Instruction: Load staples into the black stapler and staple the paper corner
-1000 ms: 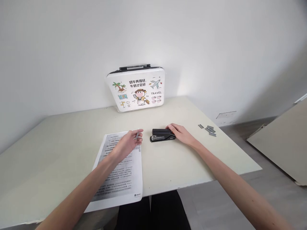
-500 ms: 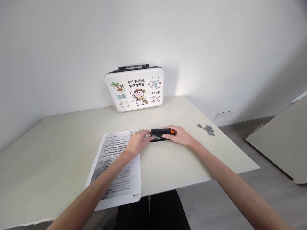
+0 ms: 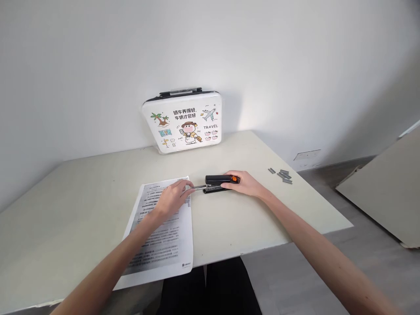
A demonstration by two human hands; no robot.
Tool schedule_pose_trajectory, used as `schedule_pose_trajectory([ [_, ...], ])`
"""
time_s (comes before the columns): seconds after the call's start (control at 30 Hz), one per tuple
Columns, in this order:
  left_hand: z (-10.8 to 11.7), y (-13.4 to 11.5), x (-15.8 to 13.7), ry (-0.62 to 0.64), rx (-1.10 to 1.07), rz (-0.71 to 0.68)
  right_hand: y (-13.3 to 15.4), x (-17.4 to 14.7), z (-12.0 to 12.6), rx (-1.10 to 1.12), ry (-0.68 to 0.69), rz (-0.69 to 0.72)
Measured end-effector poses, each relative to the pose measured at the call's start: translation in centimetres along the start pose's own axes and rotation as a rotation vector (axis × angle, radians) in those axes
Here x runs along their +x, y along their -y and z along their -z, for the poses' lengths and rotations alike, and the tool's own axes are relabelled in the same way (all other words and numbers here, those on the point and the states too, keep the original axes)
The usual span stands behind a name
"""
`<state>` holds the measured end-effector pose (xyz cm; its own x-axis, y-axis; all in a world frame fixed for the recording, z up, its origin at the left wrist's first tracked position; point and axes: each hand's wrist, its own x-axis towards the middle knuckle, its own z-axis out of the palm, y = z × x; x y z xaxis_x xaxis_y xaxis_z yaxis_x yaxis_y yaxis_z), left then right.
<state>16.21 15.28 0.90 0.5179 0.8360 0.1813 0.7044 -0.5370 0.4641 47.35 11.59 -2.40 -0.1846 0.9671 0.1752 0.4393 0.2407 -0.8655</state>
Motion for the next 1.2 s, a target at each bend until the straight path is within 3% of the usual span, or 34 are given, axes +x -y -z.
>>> schedule_pose_trajectory([
  [0.13, 0.9, 0.3, -0.7, 0.013, -0.202, 0.170, 0.0, 0.0, 0.0, -0.001, 0.001, 0.005],
  [0.27, 2.3, 0.2, -1.2, 0.115, -0.758, 0.414, 0.0, 0.0, 0.0, -0.015, -0.001, 0.005],
  [0.33, 3.0, 0.2, -1.3, 0.149, -1.032, 0.465, 0.0, 0.0, 0.0, -0.016, 0.000, 0.000],
  [0.43, 3.8, 0.3, -1.7, 0.183, -1.207, 0.471, 0.1, 0.0, 0.0, -0.020, 0.004, -0.007],
  [0.6, 4.4, 0.2, -2.4, 0.273, -1.193, 0.410, 0.2, -0.1, -0.1, -0.030, 0.005, -0.022],
  [0.8, 4.2, -0.4, -2.6, 0.313, -1.087, 0.437, 0.0, 0.0, -0.1, -0.024, 0.013, -0.022],
  [1.2, 3.6, 0.0, -2.0, 0.269, -1.035, 0.464, 0.1, 0.0, 0.0, -0.036, 0.018, -0.020],
])
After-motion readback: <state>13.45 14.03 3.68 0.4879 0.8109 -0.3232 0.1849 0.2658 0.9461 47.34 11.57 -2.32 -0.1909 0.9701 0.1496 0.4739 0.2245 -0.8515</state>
